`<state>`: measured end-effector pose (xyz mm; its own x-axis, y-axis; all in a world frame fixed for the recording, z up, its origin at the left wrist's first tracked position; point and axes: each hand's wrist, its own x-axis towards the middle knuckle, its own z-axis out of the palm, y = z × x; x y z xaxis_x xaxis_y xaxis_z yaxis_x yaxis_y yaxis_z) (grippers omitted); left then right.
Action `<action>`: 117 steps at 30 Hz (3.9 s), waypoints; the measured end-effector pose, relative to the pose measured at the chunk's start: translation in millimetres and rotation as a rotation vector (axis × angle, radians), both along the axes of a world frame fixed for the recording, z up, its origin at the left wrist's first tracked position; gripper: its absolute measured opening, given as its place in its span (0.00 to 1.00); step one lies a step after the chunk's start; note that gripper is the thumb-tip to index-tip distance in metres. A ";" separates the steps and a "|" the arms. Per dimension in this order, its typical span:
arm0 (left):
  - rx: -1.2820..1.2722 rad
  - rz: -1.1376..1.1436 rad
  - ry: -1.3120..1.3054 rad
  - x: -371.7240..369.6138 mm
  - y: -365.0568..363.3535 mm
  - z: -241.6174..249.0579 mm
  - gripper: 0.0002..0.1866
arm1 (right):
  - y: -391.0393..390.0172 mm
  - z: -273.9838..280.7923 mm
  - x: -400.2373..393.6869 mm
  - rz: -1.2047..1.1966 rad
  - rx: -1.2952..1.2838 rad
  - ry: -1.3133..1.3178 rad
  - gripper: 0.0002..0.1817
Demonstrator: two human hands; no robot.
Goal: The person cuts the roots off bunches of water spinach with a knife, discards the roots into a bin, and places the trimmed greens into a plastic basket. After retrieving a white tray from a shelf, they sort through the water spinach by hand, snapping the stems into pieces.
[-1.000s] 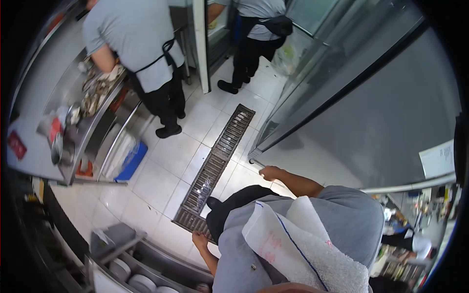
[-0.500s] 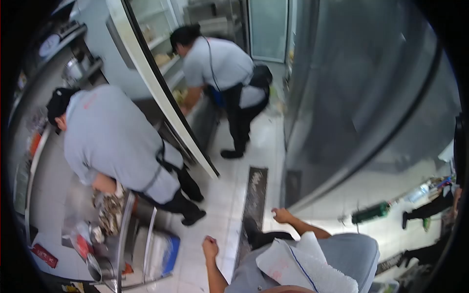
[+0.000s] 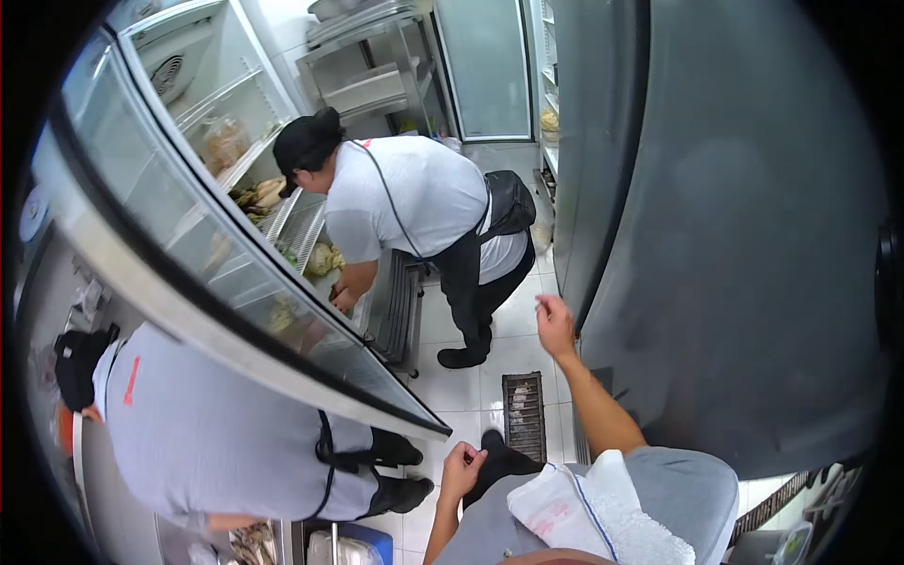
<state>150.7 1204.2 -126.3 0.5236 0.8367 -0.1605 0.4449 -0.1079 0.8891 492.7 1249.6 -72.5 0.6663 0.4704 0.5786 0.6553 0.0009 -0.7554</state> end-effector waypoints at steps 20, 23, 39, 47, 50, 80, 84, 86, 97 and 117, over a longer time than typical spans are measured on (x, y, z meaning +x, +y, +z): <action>-0.084 0.098 -0.104 128.7 211.6 86.2 0.09 | 309.1 136.1 201.5 0.325 -0.240 -0.013 0.24; -0.146 0.180 -0.038 146.4 225.3 98.3 0.09 | 316.4 134.6 206.3 0.365 -0.225 0.037 0.25; -0.207 -0.163 -0.030 305.1 284.8 180.1 0.11 | 315.0 119.6 225.2 0.600 -0.119 0.055 0.25; -0.081 -0.265 -0.061 326.6 299.5 165.9 0.11 | 306.3 128.6 230.4 0.630 -0.124 0.078 0.24; -0.033 -0.261 -0.095 323.6 304.2 166.5 0.11 | 303.2 130.2 226.8 0.669 -0.130 0.126 0.24; -0.295 -0.411 -0.138 498.8 418.7 169.9 0.22 | 444.9 159.8 364.3 1.979 -0.518 -0.198 0.19; -0.276 -0.413 -0.261 499.8 422.9 166.9 0.22 | 456.4 163.3 362.5 1.969 -0.519 -0.207 0.19; -0.287 -0.408 -0.297 505.7 428.7 165.9 0.22 | 461.8 170.9 361.6 1.956 -0.653 -0.246 0.19; -0.154 -0.264 -0.260 499.6 416.2 150.5 0.14 | 487.3 179.8 352.0 2.067 -0.487 -0.414 0.23; -0.590 0.331 -0.064 537.7 540.8 148.3 0.12 | 676.8 215.9 568.5 1.599 -0.169 -0.233 0.23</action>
